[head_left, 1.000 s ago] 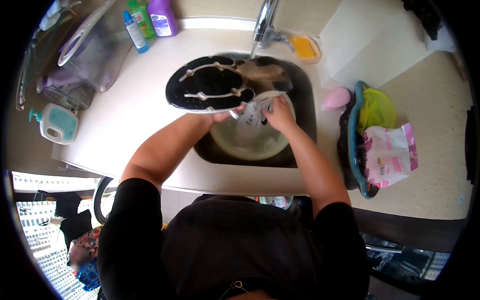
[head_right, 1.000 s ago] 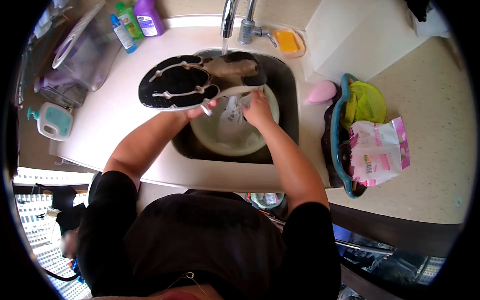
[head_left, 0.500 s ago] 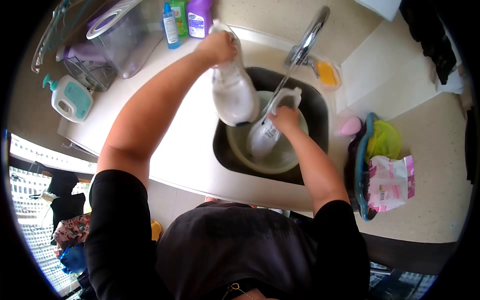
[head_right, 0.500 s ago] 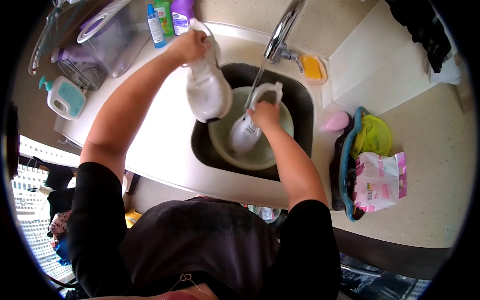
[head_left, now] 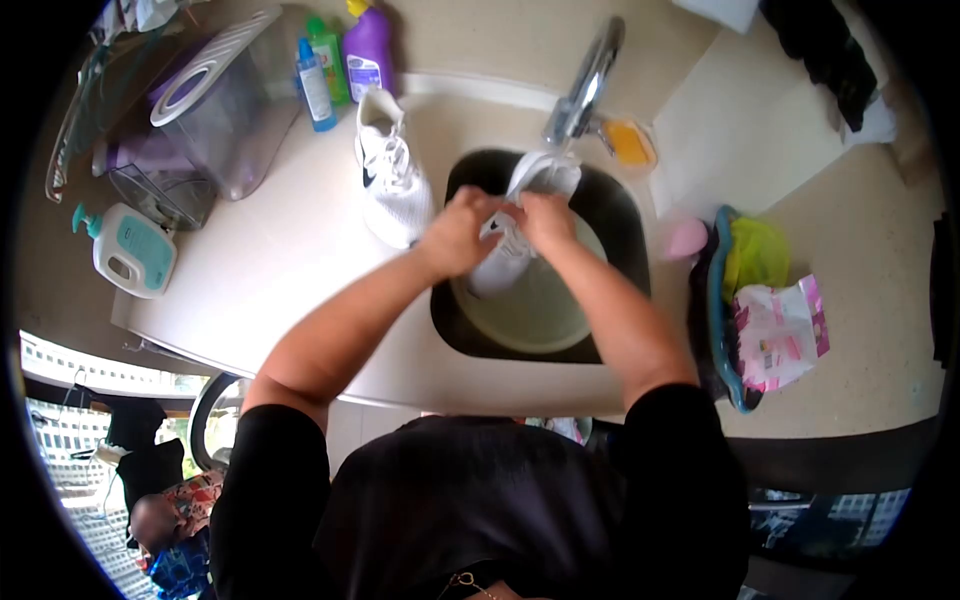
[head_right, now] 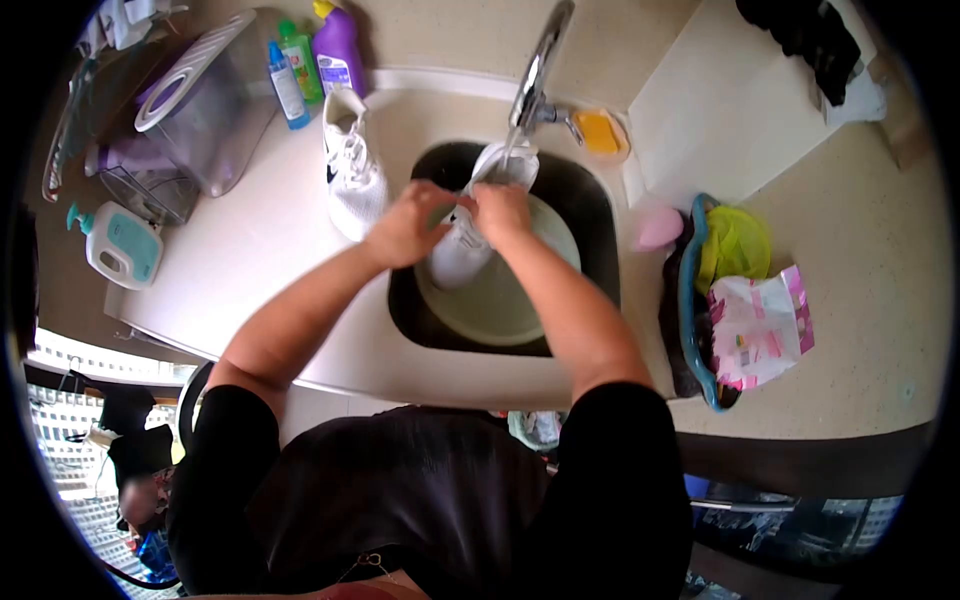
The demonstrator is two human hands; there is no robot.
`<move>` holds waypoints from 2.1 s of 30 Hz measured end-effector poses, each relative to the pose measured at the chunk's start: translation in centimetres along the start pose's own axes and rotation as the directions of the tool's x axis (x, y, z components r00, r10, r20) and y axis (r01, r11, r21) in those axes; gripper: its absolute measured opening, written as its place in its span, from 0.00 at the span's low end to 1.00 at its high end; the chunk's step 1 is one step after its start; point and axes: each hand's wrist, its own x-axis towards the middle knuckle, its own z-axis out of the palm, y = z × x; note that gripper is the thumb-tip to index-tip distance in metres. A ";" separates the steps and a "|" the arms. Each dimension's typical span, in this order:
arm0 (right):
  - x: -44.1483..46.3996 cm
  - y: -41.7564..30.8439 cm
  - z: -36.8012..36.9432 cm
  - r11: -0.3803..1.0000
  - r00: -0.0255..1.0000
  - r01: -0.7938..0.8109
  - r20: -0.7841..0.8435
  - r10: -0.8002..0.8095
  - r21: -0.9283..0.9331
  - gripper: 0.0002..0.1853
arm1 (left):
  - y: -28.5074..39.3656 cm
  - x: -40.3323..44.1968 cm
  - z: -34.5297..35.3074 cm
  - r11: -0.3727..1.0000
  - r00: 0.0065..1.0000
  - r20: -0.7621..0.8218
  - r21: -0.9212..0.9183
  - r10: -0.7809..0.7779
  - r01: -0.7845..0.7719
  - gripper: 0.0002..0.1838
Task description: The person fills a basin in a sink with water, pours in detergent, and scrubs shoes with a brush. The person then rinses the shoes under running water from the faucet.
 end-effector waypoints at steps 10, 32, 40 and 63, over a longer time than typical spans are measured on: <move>-1.5 -0.1 -0.4 0.986 0.967 0.113 -0.240 -0.080 0.125 0.12 | 0.4 -0.7 2.5 0.943 0.972 -0.071 -0.268 -0.225 0.198 0.27; -2.0 1.2 1.4 0.956 0.970 -0.043 -0.218 0.110 0.291 0.19 | -0.5 -3.1 3.0 0.828 0.891 0.010 -0.365 -0.454 0.427 0.30; -0.8 3.2 2.4 -0.197 0.607 -0.512 0.514 0.606 0.836 0.16 | 0.7 -1.7 0.0 0.576 0.847 0.089 -0.695 -0.525 0.430 0.33; -3.6 0.4 0.5 -0.846 0.881 -0.289 0.470 -0.052 0.447 0.23 | 4.9 1.1 -1.3 0.985 0.948 0.289 -0.144 0.130 -0.092 0.53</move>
